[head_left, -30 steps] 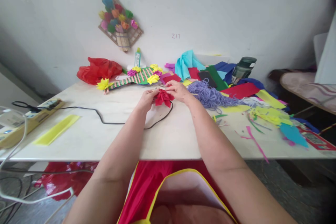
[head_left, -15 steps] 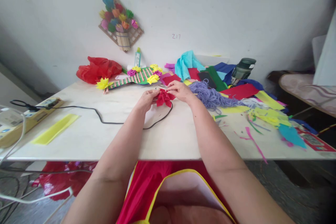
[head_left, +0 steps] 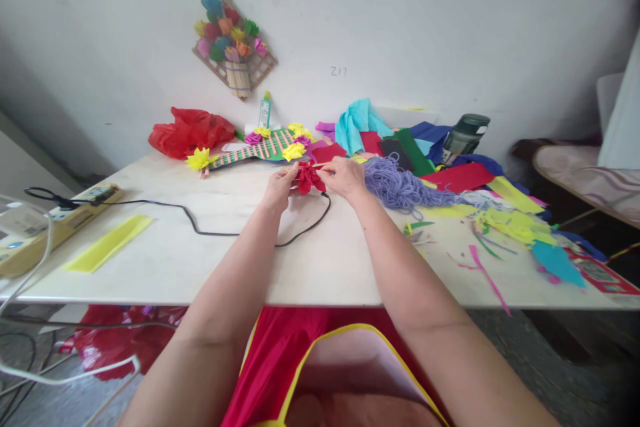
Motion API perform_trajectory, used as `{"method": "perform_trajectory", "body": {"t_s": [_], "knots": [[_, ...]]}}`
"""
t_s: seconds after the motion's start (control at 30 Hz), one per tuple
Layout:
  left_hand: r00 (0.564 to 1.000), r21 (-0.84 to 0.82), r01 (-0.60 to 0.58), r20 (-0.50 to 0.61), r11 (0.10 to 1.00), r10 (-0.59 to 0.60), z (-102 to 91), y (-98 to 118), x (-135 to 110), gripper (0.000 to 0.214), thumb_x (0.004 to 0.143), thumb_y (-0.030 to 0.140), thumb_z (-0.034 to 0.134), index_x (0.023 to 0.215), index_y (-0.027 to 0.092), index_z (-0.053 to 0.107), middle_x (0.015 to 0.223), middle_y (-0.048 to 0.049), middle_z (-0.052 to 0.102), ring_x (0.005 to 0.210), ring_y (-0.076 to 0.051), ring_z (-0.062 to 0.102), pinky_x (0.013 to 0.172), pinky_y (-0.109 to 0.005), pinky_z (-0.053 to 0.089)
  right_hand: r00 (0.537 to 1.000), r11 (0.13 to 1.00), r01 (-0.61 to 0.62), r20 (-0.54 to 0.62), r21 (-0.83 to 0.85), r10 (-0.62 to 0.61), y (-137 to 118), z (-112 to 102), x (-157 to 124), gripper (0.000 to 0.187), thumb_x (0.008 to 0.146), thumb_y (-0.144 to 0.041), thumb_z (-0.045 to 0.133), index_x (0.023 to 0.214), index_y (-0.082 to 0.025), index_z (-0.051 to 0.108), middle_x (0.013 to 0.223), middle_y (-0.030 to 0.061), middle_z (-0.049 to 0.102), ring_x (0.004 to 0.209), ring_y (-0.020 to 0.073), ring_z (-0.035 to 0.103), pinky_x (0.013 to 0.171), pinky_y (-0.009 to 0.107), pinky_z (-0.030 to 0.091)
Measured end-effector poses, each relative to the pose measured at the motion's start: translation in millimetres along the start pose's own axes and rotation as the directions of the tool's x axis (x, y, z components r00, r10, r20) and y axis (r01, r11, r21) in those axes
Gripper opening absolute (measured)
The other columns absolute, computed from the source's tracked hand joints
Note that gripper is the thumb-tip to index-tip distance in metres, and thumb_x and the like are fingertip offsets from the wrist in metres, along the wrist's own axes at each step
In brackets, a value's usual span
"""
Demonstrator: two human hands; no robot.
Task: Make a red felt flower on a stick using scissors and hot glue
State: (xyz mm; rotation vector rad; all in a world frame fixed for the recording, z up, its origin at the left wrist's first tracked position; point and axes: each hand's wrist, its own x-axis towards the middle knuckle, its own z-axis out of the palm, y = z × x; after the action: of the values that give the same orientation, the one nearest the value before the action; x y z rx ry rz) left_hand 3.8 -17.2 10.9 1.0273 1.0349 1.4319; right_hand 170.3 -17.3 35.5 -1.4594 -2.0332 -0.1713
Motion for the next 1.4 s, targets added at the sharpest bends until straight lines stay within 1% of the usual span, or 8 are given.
{"method": "perform_trajectory", "body": {"t_s": [0.1,0.27,0.4,0.63,0.77,0.93,1.17,1.4], "knots": [[1.000,-0.004,-0.012,0.004,1.000,0.012,1.5,0.1,-1.3,0.057,0.054,0.064,0.087,0.077,0.019,0.062,0.066,-0.0017,0.066,0.066,-0.018,0.068,0.055,-0.024,0.049,0.999,0.999,-0.029,0.024,0.034,0.029,-4.0,1.8,-0.3,0.030,0.091,-0.046,0.058,0.099,-0.028,0.082,0.100,0.0041,0.076,0.095,0.0215,0.068,0.077,0.031,0.048],[0.999,-0.012,-0.018,0.036,1.000,0.019,2.0,-2.1,-0.8,0.057,0.055,0.065,0.086,0.078,0.019,0.063,0.071,-0.0032,0.069,0.070,-0.019,0.069,0.055,-0.024,0.050,0.995,0.982,-0.098,0.014,0.160,0.097,-6.8,9.9,2.3,0.026,0.090,-0.041,0.061,0.097,-0.029,0.082,0.108,0.0030,0.077,0.102,0.0225,0.069,0.082,0.032,0.052],[0.997,-0.021,-0.014,0.070,1.000,0.016,1.4,-4.7,0.7,0.056,0.060,0.066,0.084,0.083,0.019,0.065,0.071,-0.0034,0.069,0.074,-0.020,0.071,0.056,-0.025,0.051,0.988,0.961,-0.145,-0.023,0.236,0.155,-6.4,15.1,2.9,0.020,0.087,-0.039,0.064,0.090,-0.031,0.082,0.105,0.0008,0.079,0.100,0.0236,0.070,0.080,0.034,0.054],[0.997,-0.047,-0.001,0.078,0.999,0.005,3.0,-4.8,-0.4,0.054,0.062,0.063,0.085,0.083,0.018,0.065,0.069,-0.0028,0.069,0.066,-0.019,0.069,0.054,-0.026,0.051,0.979,0.956,-0.190,-0.036,0.224,0.202,-9.8,16.2,1.3,0.021,0.086,-0.031,0.061,0.088,-0.028,0.082,0.104,0.0038,0.079,0.099,0.0243,0.070,0.083,0.034,0.054],[0.997,-0.066,0.004,0.077,0.998,0.001,3.7,-5.8,0.5,0.055,0.061,0.063,0.086,0.082,0.017,0.064,0.069,-0.0025,0.070,0.062,-0.018,0.068,0.053,-0.026,0.051,0.979,0.958,-0.190,-0.038,0.216,0.202,-10.8,16.0,0.5,0.021,0.086,-0.029,0.060,0.088,-0.026,0.081,0.104,0.0048,0.079,0.099,0.0241,0.070,0.083,0.034,0.054],[0.997,-0.068,0.007,0.083,0.998,-0.001,3.1,-7.7,2.0,0.055,0.061,0.063,0.086,0.082,0.018,0.064,0.068,-0.0030,0.070,0.063,-0.018,0.069,0.054,-0.026,0.052,0.979,0.954,-0.187,-0.035,0.235,0.201,-10.2,18.4,0.5,0.023,0.087,-0.037,0.061,0.095,-0.028,0.081,0.104,0.0050,0.079,0.097,0.0247,0.070,0.082,0.035,0.054],[0.997,-0.058,0.005,0.077,0.998,-0.001,1.9,-8.5,2.5,0.049,0.064,0.058,0.086,0.083,0.017,0.065,0.066,-0.0024,0.069,0.061,-0.018,0.069,0.052,-0.025,0.050,0.986,0.983,-0.133,-0.086,0.130,0.145,-9.0,22.9,-1.1,0.021,0.086,-0.030,0.060,0.088,-0.024,0.080,0.097,0.0075,0.077,0.093,0.0242,0.069,0.080,0.034,0.052],[0.995,-0.058,0.023,0.093,0.998,-0.018,-1.0,-8.6,3.2,0.047,0.063,0.055,0.087,0.082,0.017,0.066,0.066,-0.0030,0.070,0.063,-0.019,0.070,0.056,-0.026,0.052,0.987,0.992,-0.054,-0.142,0.118,0.071,-4.3,21.5,-1.4,0.019,0.085,-0.027,0.058,0.082,-0.022,0.075,0.089,0.0092,0.076,0.087,0.0243,0.066,0.081,0.035,0.048]]}}
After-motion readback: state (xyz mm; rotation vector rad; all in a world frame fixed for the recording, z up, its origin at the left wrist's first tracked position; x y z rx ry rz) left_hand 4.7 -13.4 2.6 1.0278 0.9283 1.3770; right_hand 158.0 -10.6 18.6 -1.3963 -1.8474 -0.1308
